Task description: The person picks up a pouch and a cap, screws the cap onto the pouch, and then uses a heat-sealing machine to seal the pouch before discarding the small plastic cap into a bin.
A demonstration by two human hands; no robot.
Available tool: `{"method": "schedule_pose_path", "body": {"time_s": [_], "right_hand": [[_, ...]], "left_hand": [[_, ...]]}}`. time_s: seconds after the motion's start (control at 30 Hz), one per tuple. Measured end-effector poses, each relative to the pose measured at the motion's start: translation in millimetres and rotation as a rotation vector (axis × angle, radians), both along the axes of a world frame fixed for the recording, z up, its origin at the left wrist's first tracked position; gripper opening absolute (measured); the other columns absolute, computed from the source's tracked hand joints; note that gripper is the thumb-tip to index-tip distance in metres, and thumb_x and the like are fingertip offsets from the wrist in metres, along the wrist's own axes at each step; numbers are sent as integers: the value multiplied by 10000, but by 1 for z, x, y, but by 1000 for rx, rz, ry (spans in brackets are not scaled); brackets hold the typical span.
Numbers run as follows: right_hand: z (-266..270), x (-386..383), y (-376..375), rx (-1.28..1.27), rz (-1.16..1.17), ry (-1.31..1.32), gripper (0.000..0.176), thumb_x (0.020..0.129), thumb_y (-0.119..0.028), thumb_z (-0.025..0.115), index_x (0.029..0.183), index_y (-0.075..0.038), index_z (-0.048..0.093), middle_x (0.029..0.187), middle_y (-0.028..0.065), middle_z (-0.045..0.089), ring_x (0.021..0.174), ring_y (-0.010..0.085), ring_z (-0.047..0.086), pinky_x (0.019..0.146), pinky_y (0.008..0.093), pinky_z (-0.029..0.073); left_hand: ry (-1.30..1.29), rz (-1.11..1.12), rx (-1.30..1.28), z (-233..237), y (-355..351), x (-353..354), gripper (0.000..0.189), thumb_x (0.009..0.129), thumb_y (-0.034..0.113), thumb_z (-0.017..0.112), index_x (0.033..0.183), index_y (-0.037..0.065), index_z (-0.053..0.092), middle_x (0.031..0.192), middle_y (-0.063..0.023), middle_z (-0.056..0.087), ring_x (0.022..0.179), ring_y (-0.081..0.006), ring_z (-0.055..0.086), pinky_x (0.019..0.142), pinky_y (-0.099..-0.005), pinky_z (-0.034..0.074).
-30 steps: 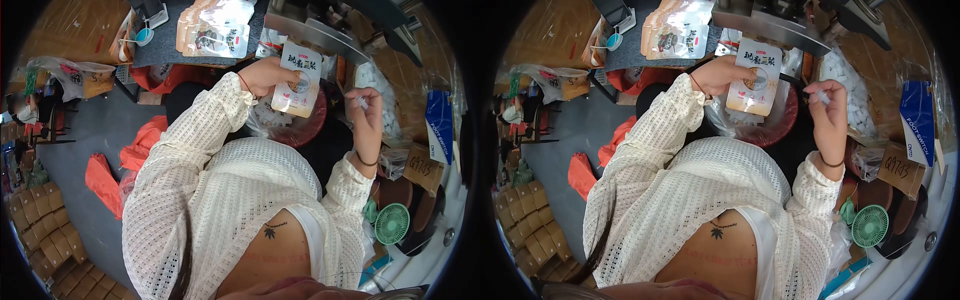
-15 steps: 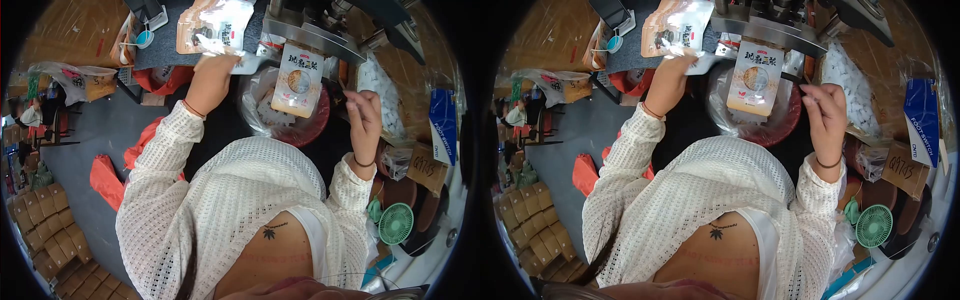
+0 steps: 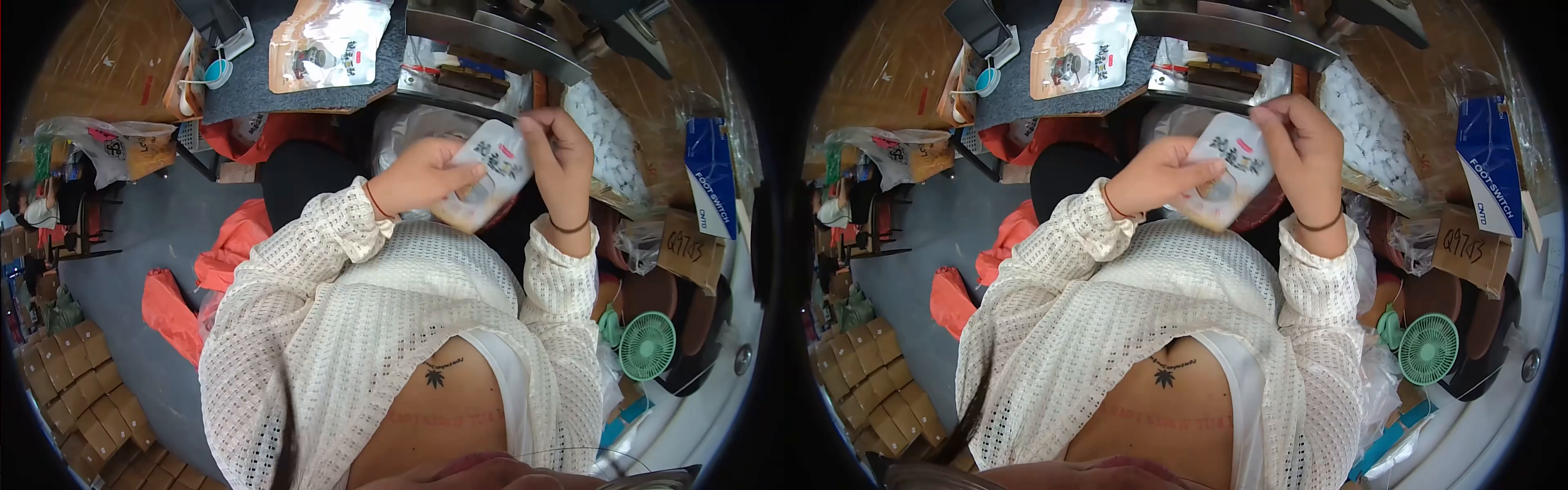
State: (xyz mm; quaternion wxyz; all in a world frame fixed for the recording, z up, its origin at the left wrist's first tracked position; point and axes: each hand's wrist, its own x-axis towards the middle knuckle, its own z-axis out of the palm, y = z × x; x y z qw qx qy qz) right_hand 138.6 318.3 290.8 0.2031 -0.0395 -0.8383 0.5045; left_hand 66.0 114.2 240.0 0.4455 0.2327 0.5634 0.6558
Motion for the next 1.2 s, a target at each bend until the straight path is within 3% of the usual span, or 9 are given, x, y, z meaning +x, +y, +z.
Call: {"method": "schedule_pose_path", "body": {"time_s": [0.2, 0.3, 0.57, 0.7, 0.77, 0.83, 0.97, 1.03, 1.2], "right_hand": [[-2, 14, 31, 145, 94, -10, 299, 1069, -227, 556, 1176, 16, 694, 1021, 148, 723, 950, 268, 682, 863, 348, 514], [-4, 19, 71, 746, -359, -16, 323, 1032, -236, 611, 1238, 10, 646, 1132, 200, 704, 1035, 370, 677, 932, 405, 515], [-34, 13, 101, 696, -353, -246, 297, 956, -147, 699, 1228, -40, 645, 1045, 189, 683, 933, 356, 676, 818, 406, 539], [-47, 20, 108, 750, -384, 27, 256, 964, -153, 689, 1191, -36, 663, 991, 180, 674, 856, 352, 654, 791, 400, 534], [-37, 20, 108, 804, -376, 114, 237, 978, -144, 670, 1184, -27, 670, 987, 174, 681, 847, 330, 663, 785, 385, 535], [-36, 23, 108, 711, -427, 146, 221, 992, -127, 651, 1180, -14, 673, 986, 162, 686, 854, 293, 669, 789, 367, 534], [-35, 34, 105, 220, -507, 200, 222, 1033, -74, 598, 1231, 15, 644, 1015, 89, 685, 927, 148, 647, 863, 299, 508], [-32, 39, 97, -98, -409, 300, 247, 1041, -73, 593, 1272, 10, 623, 1037, 72, 682, 964, 129, 638, 898, 288, 495], [-17, 42, 68, 85, -326, 65, 257, 1074, -117, 559, 1272, 14, 660, 1064, 72, 681, 993, 145, 634, 917, 273, 472]], "left_hand": [[-222, -173, 29, -10, 13, 8, 311, 1010, 174, 688, 1232, -43, 675, 1086, -71, 737, 929, -104, 686, 857, -281, 566], [-227, -110, 44, -17, 14, -7, 313, 987, 143, 703, 1228, -55, 674, 1097, -86, 738, 939, -124, 700, 888, -289, 565], [-272, 85, 54, -26, 29, -71, 362, 963, 126, 712, 1250, -85, 646, 1191, -151, 712, 987, -186, 689, 874, -321, 558], [282, 410, -262, -11, -3, -72, 523, 967, 241, 741, 1353, -55, 551, 1259, -183, 674, 1103, -236, 647, 950, -367, 516], [1199, 824, -332, -23, -35, -101, 611, 947, 294, 751, 1399, -30, 498, 1356, -251, 580, 1189, -333, 602, 991, -434, 483], [1869, 766, -639, -24, -75, -121, 729, 891, 389, 772, 1443, 6, 490, 1360, -270, 507, 1256, -425, 538, 1041, -529, 428], [1804, 259, -709, -29, -103, -85, 585, 874, 235, 762, 1409, 90, 576, 1417, -180, 547, 1239, -396, 558, 1019, -499, 431], [1576, 392, -561, -30, -101, -77, 380, 911, 117, 692, 1290, 104, 663, 1221, -150, 660, 1106, -336, 632, 930, -443, 482], [671, 390, -218, -22, -69, -59, 164, 983, 124, 676, 1086, 6, 724, 917, -59, 719, 810, -116, 659, 721, -270, 519]]}}
